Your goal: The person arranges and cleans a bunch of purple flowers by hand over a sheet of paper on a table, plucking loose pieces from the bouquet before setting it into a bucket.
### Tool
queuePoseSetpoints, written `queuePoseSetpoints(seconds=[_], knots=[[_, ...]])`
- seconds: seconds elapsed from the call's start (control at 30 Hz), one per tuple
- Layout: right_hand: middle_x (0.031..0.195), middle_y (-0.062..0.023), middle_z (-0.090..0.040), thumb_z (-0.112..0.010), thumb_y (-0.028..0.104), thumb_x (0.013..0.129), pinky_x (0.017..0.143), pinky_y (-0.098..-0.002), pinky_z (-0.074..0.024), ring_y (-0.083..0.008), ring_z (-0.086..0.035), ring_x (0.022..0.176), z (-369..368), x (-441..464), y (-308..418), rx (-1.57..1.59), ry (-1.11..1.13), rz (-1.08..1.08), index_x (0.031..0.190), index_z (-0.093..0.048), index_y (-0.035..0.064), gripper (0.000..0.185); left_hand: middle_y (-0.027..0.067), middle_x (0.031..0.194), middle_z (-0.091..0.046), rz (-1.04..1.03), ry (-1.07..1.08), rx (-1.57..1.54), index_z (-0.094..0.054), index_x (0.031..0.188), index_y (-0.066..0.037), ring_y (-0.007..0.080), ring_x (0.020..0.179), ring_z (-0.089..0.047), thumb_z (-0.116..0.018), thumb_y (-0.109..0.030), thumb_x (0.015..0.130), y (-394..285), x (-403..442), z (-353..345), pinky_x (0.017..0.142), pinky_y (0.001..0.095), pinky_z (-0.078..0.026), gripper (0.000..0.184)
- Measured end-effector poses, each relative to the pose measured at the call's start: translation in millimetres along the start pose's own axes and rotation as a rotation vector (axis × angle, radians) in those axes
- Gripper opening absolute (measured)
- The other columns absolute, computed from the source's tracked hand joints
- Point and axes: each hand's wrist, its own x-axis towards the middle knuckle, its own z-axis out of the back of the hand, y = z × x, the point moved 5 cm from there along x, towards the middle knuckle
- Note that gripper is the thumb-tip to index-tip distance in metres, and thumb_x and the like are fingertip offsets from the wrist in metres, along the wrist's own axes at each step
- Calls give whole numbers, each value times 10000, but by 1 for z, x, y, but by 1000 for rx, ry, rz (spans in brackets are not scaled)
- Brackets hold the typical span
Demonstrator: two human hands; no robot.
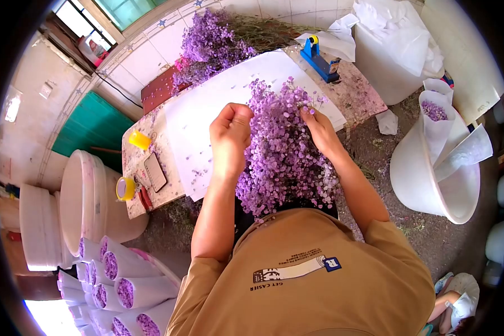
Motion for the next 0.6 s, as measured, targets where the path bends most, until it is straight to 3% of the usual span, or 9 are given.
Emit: queuePoseSetpoints(seconds=[0.03,0.07,0.13,0.17,0.27,0.3,0.4,0.47,0.6], knots=[[1278,-306,-614,-464,583,995,1026,-426,-432,-381,-589,1212,0,0,0,-11,30,-39,1350,-531,-96,769,-52,661,-419,55,-67,-161,-636,1053,-11,45,533,-273,-578,-174,994,-8,-3,-10,478,222,-211,182],[1278,-306,-614,-464,583,995,1026,-426,-432,-381,-589,1212,-1,1,-2,-11,31,-40,1350,-531,-96,769,-52,661,-419,55,-68,-161,-636,1053,-11,45,533,-273,-578,-174,994,-9,-3,-9,478,222,-211,182],[1270,-300,-622,-459,604,990,1026,-418,-434,-380,-591,1209,-2,2,-8,-17,-24,-16,1348,-533,-94,788,-56,681,-433,63,58,95,-644,1057,-8,40,539,-303,-605,-164,976,-11,-2,-12,476,223,-220,181],[1270,-300,-622,-459,604,990,1026,-418,-434,-380,-591,1209,-3,3,-10,-19,-24,-18,1348,-533,-94,788,-52,694,-477,-91,62,362,-667,1048,17,40,583,-375,-653,-132,947,-13,1,-17,502,221,-281,181],[1271,-304,-620,-468,603,988,1029,-407,-434,-379,-590,1215,-4,5,-12,28,-39,32,1344,-526,-107,796,-37,725,-541,-220,83,663,-693,1033,34,44,636,-434,-694,-81,911,-10,5,-24,548,223,-342,168],[1245,-296,-632,-480,597,986,1013,-399,-439,-367,-600,1187,-3,7,-13,24,-45,55,1336,-527,-108,789,-7,683,-592,-223,62,710,-698,1006,20,75,642,-489,-705,-64,868,-9,7,-22,587,256,-416,161],[1138,-257,-667,-514,564,986,954,-380,-450,-319,-623,1078,3,-3,4,17,-61,41,1303,-543,-104,740,33,792,-666,-374,11,658,-687,981,17,89,692,-534,-686,-48,895,-11,4,-19,643,261,-464,107],[1103,-238,-672,-520,548,989,939,-370,-449,-298,-619,1046,5,0,2,3,-2,48,1292,-547,-98,715,30,784,-653,-280,-17,637,-677,1003,31,64,685,-513,-699,-66,909,-14,0,-16,626,234,-442,137],[798,-157,-570,-533,567,977,745,-389,-430,-232,-538,785,0,-1,5,44,-106,190,1039,-585,-76,648,26,732,-633,-242,72,764,-696,1036,28,60,667,-502,-735,-58,873,-10,4,-19,604,234,-423,188]])
